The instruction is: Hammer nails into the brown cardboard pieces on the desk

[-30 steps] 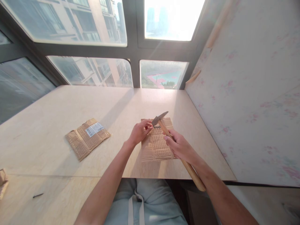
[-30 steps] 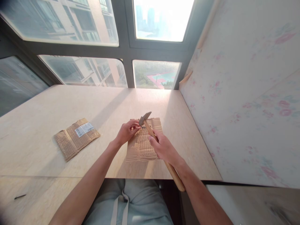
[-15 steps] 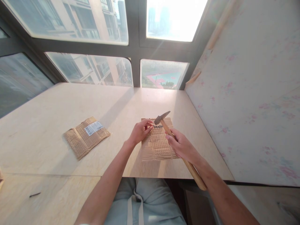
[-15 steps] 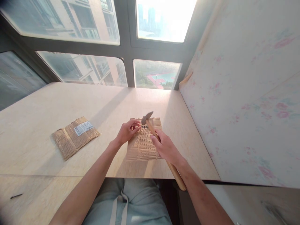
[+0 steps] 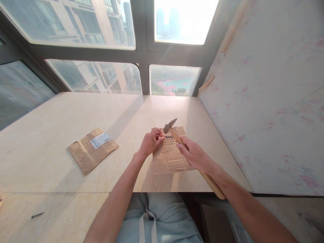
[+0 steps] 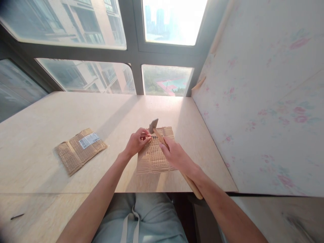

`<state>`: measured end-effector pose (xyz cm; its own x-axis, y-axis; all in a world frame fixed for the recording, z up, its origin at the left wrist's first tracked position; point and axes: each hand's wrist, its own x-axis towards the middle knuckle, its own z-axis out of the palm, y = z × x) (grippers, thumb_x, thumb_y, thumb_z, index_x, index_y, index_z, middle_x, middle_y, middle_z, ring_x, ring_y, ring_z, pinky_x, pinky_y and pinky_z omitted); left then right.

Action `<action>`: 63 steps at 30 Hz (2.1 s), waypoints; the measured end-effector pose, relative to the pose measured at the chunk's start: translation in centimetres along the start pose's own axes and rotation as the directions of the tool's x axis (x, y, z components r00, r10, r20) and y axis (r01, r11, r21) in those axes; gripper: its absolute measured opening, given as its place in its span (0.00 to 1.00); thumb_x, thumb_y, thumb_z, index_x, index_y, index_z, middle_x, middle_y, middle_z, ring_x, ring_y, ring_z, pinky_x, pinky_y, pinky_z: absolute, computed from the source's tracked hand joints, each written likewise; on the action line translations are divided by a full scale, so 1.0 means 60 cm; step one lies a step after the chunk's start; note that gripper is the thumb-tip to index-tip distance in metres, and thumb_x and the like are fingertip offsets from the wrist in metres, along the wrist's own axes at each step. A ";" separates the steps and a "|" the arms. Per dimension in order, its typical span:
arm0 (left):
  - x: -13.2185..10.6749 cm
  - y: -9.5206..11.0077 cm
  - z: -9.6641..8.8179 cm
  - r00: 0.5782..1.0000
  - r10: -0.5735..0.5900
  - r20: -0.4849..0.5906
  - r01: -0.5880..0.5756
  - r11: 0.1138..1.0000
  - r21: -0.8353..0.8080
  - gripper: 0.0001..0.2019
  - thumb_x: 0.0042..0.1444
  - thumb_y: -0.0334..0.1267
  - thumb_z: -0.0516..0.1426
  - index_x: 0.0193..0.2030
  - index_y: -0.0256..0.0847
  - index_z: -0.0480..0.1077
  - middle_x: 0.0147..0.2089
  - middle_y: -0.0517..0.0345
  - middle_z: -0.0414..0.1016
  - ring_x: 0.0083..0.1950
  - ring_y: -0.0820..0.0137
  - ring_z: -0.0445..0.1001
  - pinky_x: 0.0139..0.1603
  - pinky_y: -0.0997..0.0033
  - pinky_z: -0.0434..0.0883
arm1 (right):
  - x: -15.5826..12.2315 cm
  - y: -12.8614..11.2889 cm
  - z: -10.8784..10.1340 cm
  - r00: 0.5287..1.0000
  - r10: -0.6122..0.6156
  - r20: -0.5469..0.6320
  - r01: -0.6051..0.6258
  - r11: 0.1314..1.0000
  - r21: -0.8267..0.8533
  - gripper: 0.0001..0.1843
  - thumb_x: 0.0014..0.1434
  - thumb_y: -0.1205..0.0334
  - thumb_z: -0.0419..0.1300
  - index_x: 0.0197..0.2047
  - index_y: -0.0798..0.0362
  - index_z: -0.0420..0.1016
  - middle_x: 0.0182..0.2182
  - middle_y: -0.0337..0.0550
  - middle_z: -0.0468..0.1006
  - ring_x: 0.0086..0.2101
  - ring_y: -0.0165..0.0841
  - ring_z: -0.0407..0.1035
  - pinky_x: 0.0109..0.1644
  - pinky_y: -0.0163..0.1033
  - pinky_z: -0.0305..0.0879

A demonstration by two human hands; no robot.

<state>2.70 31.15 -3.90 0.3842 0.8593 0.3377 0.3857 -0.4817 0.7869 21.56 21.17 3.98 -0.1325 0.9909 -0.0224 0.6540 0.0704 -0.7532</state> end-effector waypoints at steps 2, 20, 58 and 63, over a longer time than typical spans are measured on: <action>0.001 0.002 -0.001 1.000 0.001 0.011 -0.001 1.000 -0.006 0.09 0.55 0.33 0.60 0.39 0.43 0.63 0.36 0.59 0.79 0.36 0.69 0.79 0.32 0.74 0.70 | -0.001 0.003 0.004 1.000 0.002 0.029 -0.002 1.000 -0.017 0.09 0.65 0.57 0.48 0.37 0.51 0.65 0.26 0.38 0.69 0.27 0.32 0.63 0.32 0.37 0.53; 0.003 0.004 -0.004 0.998 -0.028 0.058 0.030 0.999 -0.027 0.11 0.55 0.34 0.59 0.42 0.43 0.61 0.34 0.61 0.80 0.30 0.73 0.73 0.32 0.74 0.67 | 0.005 0.007 0.013 0.999 -0.003 0.042 0.006 0.998 -0.070 0.08 0.65 0.60 0.48 0.35 0.52 0.64 0.26 0.37 0.69 0.27 0.31 0.63 0.31 0.36 0.53; 0.006 0.014 -0.005 0.997 -0.053 0.048 0.053 0.999 -0.002 0.09 0.52 0.30 0.58 0.37 0.42 0.62 0.32 0.61 0.76 0.31 0.71 0.74 0.32 0.73 0.68 | 0.000 0.014 0.013 0.998 -0.042 0.041 0.047 0.990 -0.132 0.08 0.64 0.61 0.48 0.37 0.53 0.65 0.25 0.38 0.70 0.26 0.31 0.62 0.31 0.36 0.53; 0.008 0.014 -0.004 0.997 -0.057 0.054 0.058 0.998 -0.008 0.09 0.51 0.30 0.58 0.37 0.42 0.62 0.34 0.60 0.76 0.34 0.70 0.75 0.34 0.72 0.69 | -0.002 0.014 0.010 0.998 -0.052 0.025 0.054 0.993 -0.108 0.08 0.65 0.60 0.47 0.37 0.52 0.65 0.25 0.37 0.69 0.26 0.31 0.62 0.32 0.36 0.54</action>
<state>3.00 31.18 -2.93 0.4062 0.8749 0.2639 0.4007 -0.4300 0.8090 21.65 21.06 2.96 -0.1847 0.9828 0.0007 0.7223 0.1362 -0.6780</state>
